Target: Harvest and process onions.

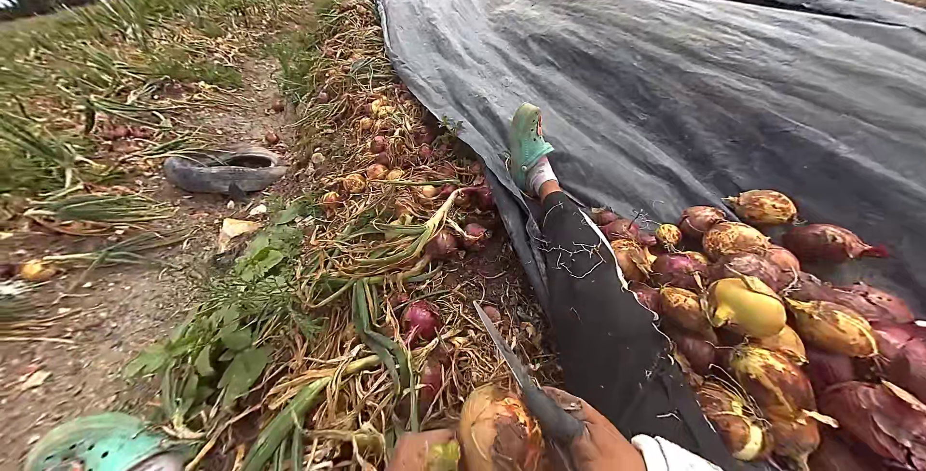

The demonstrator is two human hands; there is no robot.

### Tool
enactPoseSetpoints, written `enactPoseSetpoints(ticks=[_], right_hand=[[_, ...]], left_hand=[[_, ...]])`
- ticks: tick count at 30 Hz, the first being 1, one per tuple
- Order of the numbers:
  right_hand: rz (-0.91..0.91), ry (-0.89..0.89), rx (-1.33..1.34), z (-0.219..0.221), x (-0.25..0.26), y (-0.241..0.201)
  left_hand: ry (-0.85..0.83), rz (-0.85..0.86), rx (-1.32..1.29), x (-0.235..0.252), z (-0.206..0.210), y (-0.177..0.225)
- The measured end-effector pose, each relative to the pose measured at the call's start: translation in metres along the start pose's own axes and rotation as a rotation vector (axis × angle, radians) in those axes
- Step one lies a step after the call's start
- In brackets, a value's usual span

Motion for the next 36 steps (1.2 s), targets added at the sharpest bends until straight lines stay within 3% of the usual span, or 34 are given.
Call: enactPoseSetpoints(ticks=[2,6,10,16,20,23,26,28,30,33,36], right_hand=[[0.070,0.036,0.086,-0.003,0.002,-0.001],[0.030,0.046,0.253,-0.020,0.006,-0.006],[-0.044,0.038,0.362,-0.029,-0.003,-0.017],[-0.071,-0.041,0.446,-0.030,0.001,-0.029],[-0.100,-0.036,0.475,-0.030,-0.011,-0.029],[0.034,0.033,0.376,-0.028,-0.006,-0.015],[0.175,0.017,0.324,-0.010,0.002,-0.008],[0.149,-0.002,0.356,-0.002,0.004,-0.015],[0.088,0.029,0.469,-0.005,0.009,-0.008],[0.111,0.192,0.509,-0.009,0.007,0.012],[-0.011,0.282,0.396,-0.028,0.001,0.004]], left_hand=[[0.020,0.085,0.122,0.013,-0.003,0.009],[0.084,0.163,0.002,0.052,0.005,0.030],[0.029,0.022,-0.250,0.083,0.020,0.051],[0.019,-0.010,-0.294,0.103,0.026,0.063],[0.441,-0.035,-0.305,0.113,-0.028,0.059],[0.640,0.139,-0.037,0.108,-0.056,0.078],[0.425,0.350,0.389,0.089,-0.026,0.091],[0.051,0.310,0.594,0.071,0.016,0.090],[-0.215,0.306,0.660,0.046,0.054,0.079],[-0.323,0.321,0.627,0.025,0.080,0.053],[-0.271,0.354,0.512,0.044,0.087,0.058]])
Point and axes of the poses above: each hand's wrist, its own x-axis towards the middle knuckle, its own z-axis out of the palm, y = z × x, the point moved 6 cm from there along x, towards the middle knuckle, and after that the axes turned 8 degrees about -x, right-handed, at the moved point
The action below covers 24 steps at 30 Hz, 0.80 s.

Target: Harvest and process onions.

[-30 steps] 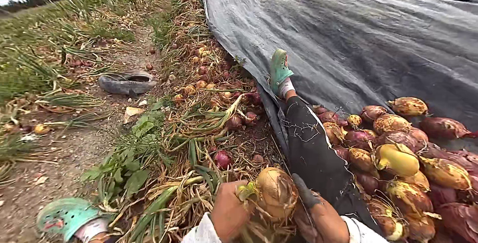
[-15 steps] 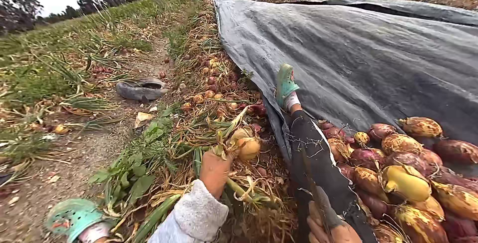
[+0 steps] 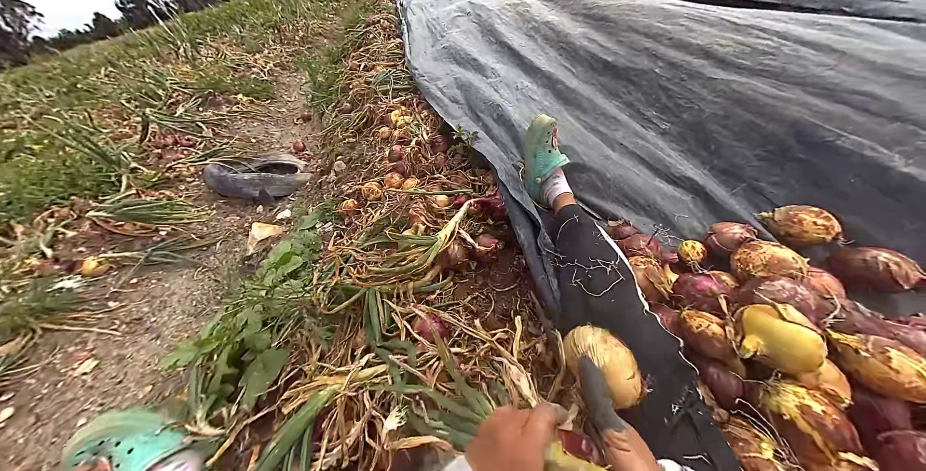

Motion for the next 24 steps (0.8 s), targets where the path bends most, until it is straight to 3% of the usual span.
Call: enactPoseSetpoints(ticks=[2,4,5,6,8,9,12,15,18,21,24], right_hand=[[-0.225,0.045,-0.036,-0.016,-0.004,-0.029],[-0.512,0.098,-0.092,-0.036,-0.005,-0.069],[-0.630,0.098,-0.084,-0.047,-0.004,-0.090],[-0.719,0.089,-0.070,-0.063,-0.002,-0.104],[-0.803,0.057,-0.086,-0.100,0.001,-0.121],[-0.805,0.031,-0.099,-0.110,0.002,-0.127],[-0.746,-0.087,-0.073,-0.120,0.010,-0.122],[-0.636,-0.196,0.039,-0.105,0.022,-0.107],[-0.469,-0.185,0.077,-0.073,0.017,-0.101],[-0.233,-0.178,0.054,-0.046,0.013,-0.083],[0.027,-0.131,-0.012,-0.023,0.014,-0.058]], left_hand=[[0.027,0.149,0.066,0.039,-0.010,0.011],[0.156,0.342,0.321,0.098,-0.026,0.018],[0.129,0.239,0.426,0.132,-0.041,0.011],[0.050,0.029,0.515,0.163,-0.057,-0.006],[-0.122,-0.399,0.649,0.210,-0.084,-0.061],[-0.152,-0.520,0.679,0.226,-0.091,-0.091],[-0.223,-0.726,0.651,0.234,-0.072,-0.171],[-0.192,-0.818,0.569,0.220,-0.040,-0.219],[-0.172,-0.863,0.548,0.200,-0.036,-0.224],[-0.091,-0.925,0.380,0.178,-0.063,-0.216],[0.096,-0.815,0.118,0.148,-0.091,-0.198]])
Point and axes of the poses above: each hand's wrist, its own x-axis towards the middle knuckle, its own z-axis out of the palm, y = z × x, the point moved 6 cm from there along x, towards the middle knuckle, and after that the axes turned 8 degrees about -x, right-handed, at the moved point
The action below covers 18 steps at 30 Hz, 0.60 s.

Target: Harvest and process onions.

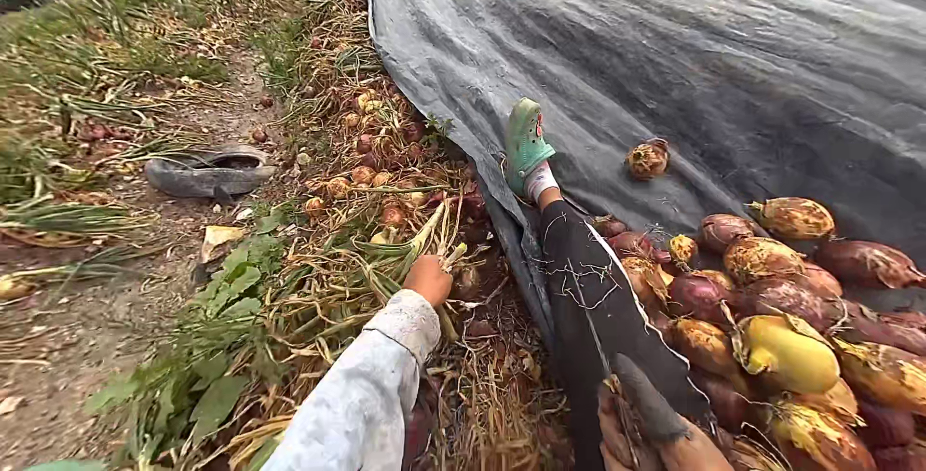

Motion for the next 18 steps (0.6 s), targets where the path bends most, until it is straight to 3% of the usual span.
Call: enactPoseSetpoints(ticks=[4,7,10,12,14,18], right_hand=[[0.169,0.024,-0.042,0.022,-0.001,0.028],[0.156,-0.021,0.017,0.038,-0.004,0.041],[0.017,-0.012,0.168,0.043,-0.009,0.044],[0.032,0.105,0.209,0.039,-0.014,0.050],[0.060,0.195,0.164,0.030,-0.020,0.054],[-0.172,0.273,0.110,-0.003,-0.034,0.030]], left_hand=[[0.157,0.501,-0.481,-0.100,-0.017,0.002],[0.239,0.925,-0.323,-0.185,-0.004,0.020],[0.184,1.027,-0.048,-0.250,0.022,0.034],[0.202,1.031,0.008,-0.270,0.045,0.029],[0.206,1.008,-0.028,-0.272,0.064,0.023],[0.084,1.044,-0.124,-0.250,0.079,0.057]])
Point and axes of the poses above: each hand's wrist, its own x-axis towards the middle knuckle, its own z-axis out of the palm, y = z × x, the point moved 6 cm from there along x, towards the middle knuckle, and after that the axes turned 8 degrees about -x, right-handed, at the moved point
